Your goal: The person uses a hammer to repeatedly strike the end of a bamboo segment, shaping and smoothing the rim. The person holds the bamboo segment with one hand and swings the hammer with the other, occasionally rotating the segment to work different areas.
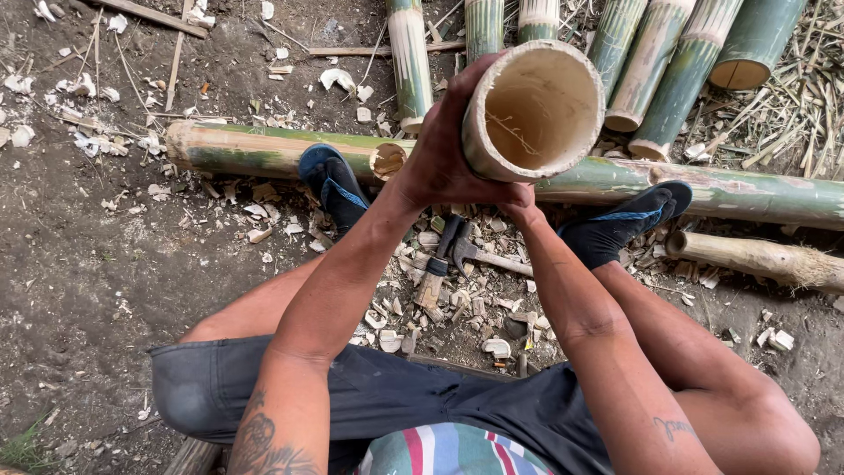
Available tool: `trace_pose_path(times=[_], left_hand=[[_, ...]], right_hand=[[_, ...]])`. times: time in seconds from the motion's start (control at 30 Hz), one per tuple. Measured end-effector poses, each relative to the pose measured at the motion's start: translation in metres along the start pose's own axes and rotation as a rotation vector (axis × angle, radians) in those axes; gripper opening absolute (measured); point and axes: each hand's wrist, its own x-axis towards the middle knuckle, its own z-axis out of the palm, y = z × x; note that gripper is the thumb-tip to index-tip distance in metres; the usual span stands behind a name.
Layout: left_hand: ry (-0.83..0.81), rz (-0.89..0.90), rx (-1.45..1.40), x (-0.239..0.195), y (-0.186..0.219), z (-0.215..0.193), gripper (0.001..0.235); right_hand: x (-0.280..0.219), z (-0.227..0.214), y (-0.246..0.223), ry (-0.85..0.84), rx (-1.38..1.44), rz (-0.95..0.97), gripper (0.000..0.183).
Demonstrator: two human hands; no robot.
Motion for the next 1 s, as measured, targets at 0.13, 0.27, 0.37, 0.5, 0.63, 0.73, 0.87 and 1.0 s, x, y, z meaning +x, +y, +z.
trace_pose_path(times=[0.13, 0.27, 0.37, 0.5, 0.63, 0.73, 0.87, 1.0], left_hand=[[-0.013, -0.004, 0.025, -0.002, -0.003, -0.005, 0.127], [-0.002, -0.004, -0.016, -0.005, -0.007, -0.008, 0.126], [0.028, 0.026, -0.011, -0.008, -0.008, -0.003, 0.124], [0.072, -0.01, -0.024, -0.012, -0.011, 0.002, 0.121], [0.09, -0.033, -0.021, -0.01, -0.016, 0.002, 0.121], [0.097, -0.035, -0.004, -0.009, -0.018, 0.004, 0.121], [0.075, -0.03, -0.055, -0.009, -0.019, 0.004, 0.122], [0.072, -0.016, -0.036, -0.007, -0.018, 0.003, 0.123]], right_hand=[[-0.012, 0.009, 0.019, 0.034, -0.061, -0.015, 0.045], [-0.013, 0.019, 0.039, 0.036, -0.011, 0.114, 0.045], [-0.014, 0.021, 0.047, -0.014, -0.278, 0.001, 0.043], [-0.016, 0.022, 0.047, -0.072, -0.249, 0.141, 0.043], [-0.012, 0.022, 0.045, -0.016, -0.279, 0.076, 0.048], [-0.015, 0.023, 0.052, 0.001, -0.256, 0.084, 0.05], [-0.017, 0.028, 0.062, -0.072, -0.305, 0.107, 0.053], [-0.013, 0.026, 0.059, -0.06, -0.332, 0.079, 0.055]])
